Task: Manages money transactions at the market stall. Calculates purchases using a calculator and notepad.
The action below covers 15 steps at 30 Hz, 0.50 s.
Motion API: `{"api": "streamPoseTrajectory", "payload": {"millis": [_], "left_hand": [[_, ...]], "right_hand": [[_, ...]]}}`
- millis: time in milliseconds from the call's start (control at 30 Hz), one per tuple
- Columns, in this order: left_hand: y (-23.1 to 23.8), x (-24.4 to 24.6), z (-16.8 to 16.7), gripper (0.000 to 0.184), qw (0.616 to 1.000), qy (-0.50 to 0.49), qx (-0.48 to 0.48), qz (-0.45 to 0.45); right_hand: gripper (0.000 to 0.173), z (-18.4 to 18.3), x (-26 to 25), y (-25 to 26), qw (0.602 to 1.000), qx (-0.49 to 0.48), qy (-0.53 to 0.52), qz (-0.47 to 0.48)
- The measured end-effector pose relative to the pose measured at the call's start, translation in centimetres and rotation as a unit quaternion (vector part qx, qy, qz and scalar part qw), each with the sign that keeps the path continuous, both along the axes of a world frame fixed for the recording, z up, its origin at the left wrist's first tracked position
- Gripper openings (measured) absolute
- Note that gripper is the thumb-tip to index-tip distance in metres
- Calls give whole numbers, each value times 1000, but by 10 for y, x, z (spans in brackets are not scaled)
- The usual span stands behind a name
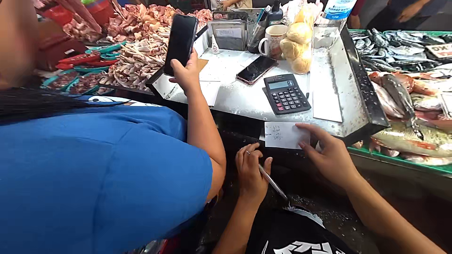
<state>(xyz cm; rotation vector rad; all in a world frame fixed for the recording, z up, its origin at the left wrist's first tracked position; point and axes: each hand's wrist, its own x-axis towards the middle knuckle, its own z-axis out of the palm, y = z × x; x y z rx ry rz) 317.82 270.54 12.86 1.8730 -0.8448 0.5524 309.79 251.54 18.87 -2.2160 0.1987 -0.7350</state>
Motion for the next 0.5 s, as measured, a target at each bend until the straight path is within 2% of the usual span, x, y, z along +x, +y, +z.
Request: {"api": "streamPoseTrajectory", "payload": {"millis": [100,167,267,333,400,500], "left_hand": [[-11,-2,12,31,997,-7,-51,-56],[-15,2,22,35,993,36,-64,-87],[-16,11,39,39,975,150,-57,-157],[-20,12,44,26,959,208,-76,-177],[-20,10,42,20,955,218,-111,-165],[-14,15,35,12,959,212,-165,-92]], "right_hand": [[59,3,-6,-6,998,42,32,25],[64,4,-11,-10,994,74,51,61],[62,7,-13,-14,987,100,50,116],[59,7,-12,-11,985,115,49,123],[57,6,-10,-12,983,134,54,111],[66,6,-8,-19,971,204,69,102]]}}
